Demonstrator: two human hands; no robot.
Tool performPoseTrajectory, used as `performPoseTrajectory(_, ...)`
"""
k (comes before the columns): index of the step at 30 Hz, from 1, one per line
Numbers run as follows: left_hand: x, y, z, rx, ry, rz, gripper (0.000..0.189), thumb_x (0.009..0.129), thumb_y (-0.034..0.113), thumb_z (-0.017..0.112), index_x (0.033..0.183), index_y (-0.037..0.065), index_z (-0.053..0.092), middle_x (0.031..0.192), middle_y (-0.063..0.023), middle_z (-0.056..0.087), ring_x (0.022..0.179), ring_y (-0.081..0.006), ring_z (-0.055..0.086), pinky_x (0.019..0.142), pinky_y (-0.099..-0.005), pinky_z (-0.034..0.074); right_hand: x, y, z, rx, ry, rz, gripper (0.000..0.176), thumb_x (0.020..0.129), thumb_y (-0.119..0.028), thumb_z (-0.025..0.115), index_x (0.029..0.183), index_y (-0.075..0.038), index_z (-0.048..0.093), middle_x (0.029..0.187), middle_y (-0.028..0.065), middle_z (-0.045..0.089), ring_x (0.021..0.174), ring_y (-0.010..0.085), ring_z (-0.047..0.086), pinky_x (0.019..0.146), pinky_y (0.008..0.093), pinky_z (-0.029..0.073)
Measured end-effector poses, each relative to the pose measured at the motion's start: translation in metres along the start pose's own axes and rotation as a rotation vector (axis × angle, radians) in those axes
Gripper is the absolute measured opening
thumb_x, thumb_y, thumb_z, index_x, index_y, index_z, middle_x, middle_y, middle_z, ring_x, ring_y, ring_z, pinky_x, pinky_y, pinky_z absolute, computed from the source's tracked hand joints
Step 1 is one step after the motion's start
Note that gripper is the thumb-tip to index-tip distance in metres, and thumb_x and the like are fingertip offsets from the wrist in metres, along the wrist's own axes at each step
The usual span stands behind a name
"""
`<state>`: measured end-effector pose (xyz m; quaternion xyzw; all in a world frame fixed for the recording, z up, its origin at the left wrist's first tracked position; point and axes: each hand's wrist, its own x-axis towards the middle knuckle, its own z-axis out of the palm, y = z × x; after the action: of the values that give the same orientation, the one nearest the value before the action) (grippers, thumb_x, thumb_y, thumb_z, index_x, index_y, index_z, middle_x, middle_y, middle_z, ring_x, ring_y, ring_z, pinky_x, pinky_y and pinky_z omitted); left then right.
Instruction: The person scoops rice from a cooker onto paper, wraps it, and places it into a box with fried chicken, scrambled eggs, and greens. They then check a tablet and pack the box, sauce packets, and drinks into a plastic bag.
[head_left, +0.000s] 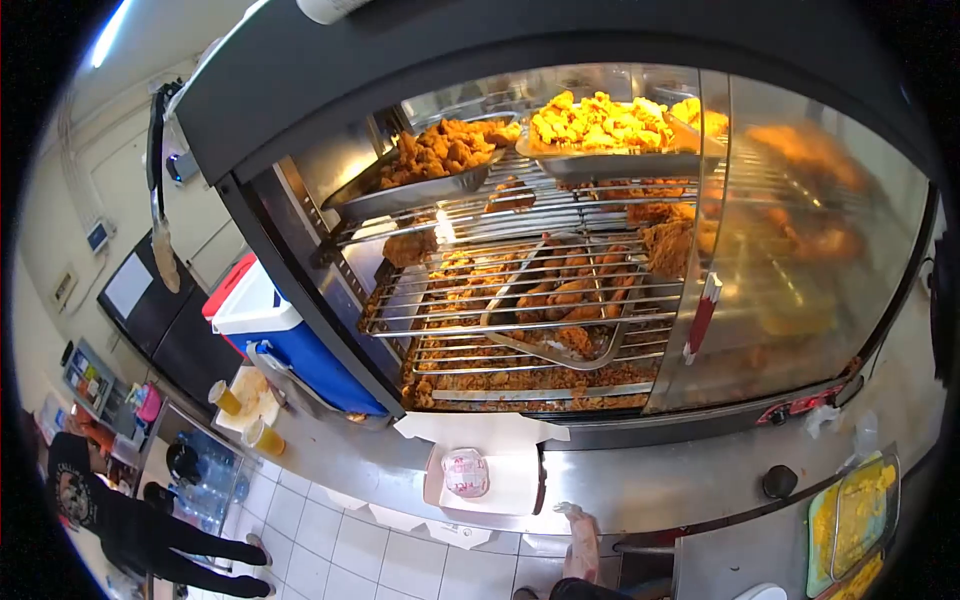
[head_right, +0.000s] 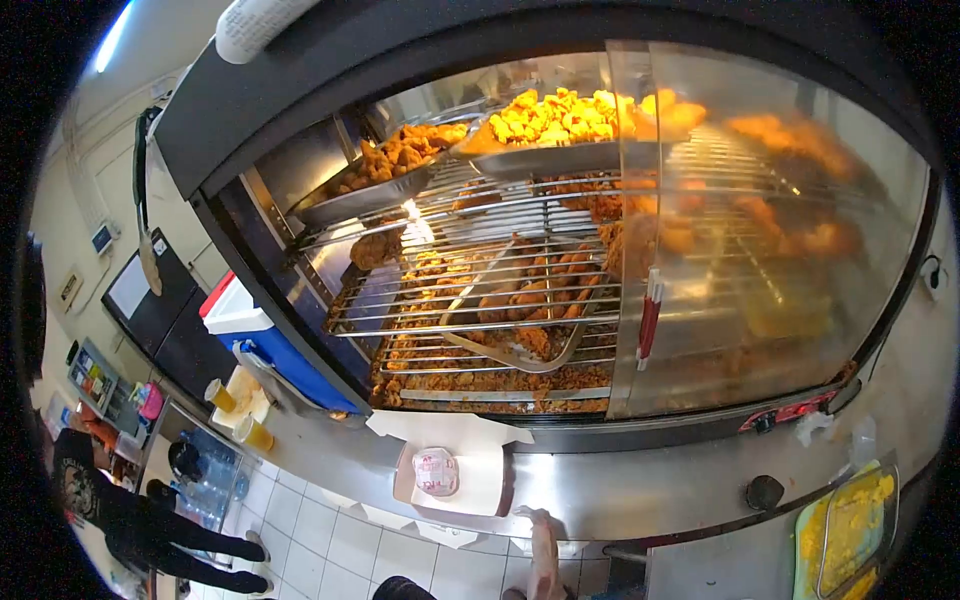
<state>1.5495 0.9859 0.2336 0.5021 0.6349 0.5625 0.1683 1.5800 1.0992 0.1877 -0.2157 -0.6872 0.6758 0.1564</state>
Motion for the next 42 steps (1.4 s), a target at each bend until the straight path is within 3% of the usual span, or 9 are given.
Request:
performPoseTrajectory(4,0.060,0.004,-0.013,0.042,-0.440,0.333,0.017,0.077,0.008,0.060,0.091,-0.003,0.058,0.094,-0.0147,0.057,0.088,-0.0228,0.059,0.069,-0.0345,0.049,-0.015,0.005,-0.059,-1.066,0.170,-0.352,0.045,0.091,-0.028,0.047,0.131,-0.009,0.041,0.132,0.0115,0.046,0.121,0.0283,0.045,0.100,0.0447,0.035)
performPoseTrajectory(7,0.157,0.044,-0.035,0.523,-0.373,0.868,0.030,0.077,0.016,0.053,0.100,-0.003,0.056,0.111,-0.0190,0.054,0.111,-0.0282,0.050,0.089,-0.0453,0.046,-0.008,0.009,-0.100,0.691,0.351,-0.103,0.062,0.087,-0.055,0.039,0.137,-0.018,0.034,0.141,0.0033,0.037,0.128,0.0246,0.035,0.102,0.0472,0.026)
performPoseTrajectory(10,0.280,0.094,-0.052,1.429,-0.088,1.164,0.037,0.076,0.018,0.053,0.110,0.002,0.055,0.124,-0.0127,0.050,0.122,-0.0277,0.043,0.110,-0.0466,0.024,-0.016,-0.077,-0.119,0.586,0.652,-0.013,0.066,0.084,-0.059,0.040,0.138,-0.021,0.034,0.142,0.0007,0.036,0.130,0.0225,0.031,0.101,0.0477,0.024)
performPoseTrajectory(15,0.334,0.088,-0.096,1.463,-0.263,1.336,0.032,0.075,0.020,0.052,0.104,0.006,0.055,0.115,-0.0077,0.054,0.123,-0.0243,0.042,0.108,-0.0367,0.028,-0.023,-0.097,-0.148,0.544,0.758,-0.010,0.066,0.084,-0.057,0.043,0.138,-0.020,0.033,0.139,0.0013,0.038,0.127,0.0205,0.034,0.095,0.0429,0.026)
performPoseTrajectory(27,0.194,0.086,-0.226,1.552,-0.034,0.780,0.026,0.064,0.015,0.063,0.090,0.010,0.062,0.105,-0.0056,0.061,0.104,-0.0215,0.057,0.092,-0.0351,0.045,-0.070,-0.175,-0.252,0.353,0.892,-0.234,0.068,0.087,-0.054,0.042,0.141,-0.016,0.029,0.140,0.0040,0.038,0.128,0.0231,0.034,0.101,0.0488,0.018)
performPoseTrajectory(30,0.168,0.105,-0.199,1.626,0.509,0.465,0.024,0.066,0.010,0.065,0.090,0.008,0.064,0.097,-0.0070,0.063,0.095,-0.0238,0.059,0.083,-0.0372,0.047,-0.073,-0.162,-0.281,0.177,0.886,-0.318,0.065,0.087,-0.051,0.043,0.139,-0.015,0.032,0.135,0.0034,0.044,0.124,0.0209,0.038,0.099,0.0470,0.023)
performPoseTrajectory(34,0.268,0.135,-0.045,1.033,0.560,0.799,0.026,0.068,0.006,0.063,0.093,0.006,0.064,0.099,-0.0098,0.062,0.094,-0.0274,0.058,0.078,-0.0386,0.044,-0.062,-0.161,-0.302,0.387,0.898,-0.290,0.063,0.086,-0.050,0.046,0.137,-0.015,0.037,0.132,0.0013,0.047,0.118,0.0186,0.042,0.093,0.0412,0.028)
performPoseTrajectory(37,0.367,0.166,0.090,0.823,-0.087,1.077,0.041,0.073,0.008,0.054,0.114,0.003,0.055,0.121,-0.0108,0.054,0.116,-0.0264,0.049,0.100,-0.0408,0.036,-0.048,-0.151,-0.317,0.519,0.935,-0.262,0.059,0.087,-0.048,0.047,0.135,-0.015,0.040,0.130,0.0003,0.049,0.115,0.0174,0.044,0.087,0.0356,0.032)
performPoseTrajectory(42,0.472,0.103,0.180,1.530,-0.234,1.168,0.059,0.086,0.022,0.044,0.141,0.011,0.028,0.149,-0.0036,0.021,0.138,-0.0170,0.018,0.113,-0.0412,0.011,-0.031,-0.141,-0.337,0.504,0.981,-0.336,0.049,0.090,-0.038,0.050,0.130,-0.012,0.045,0.127,0.0012,0.052,0.111,0.0169,0.049,0.087,0.0322,0.034)
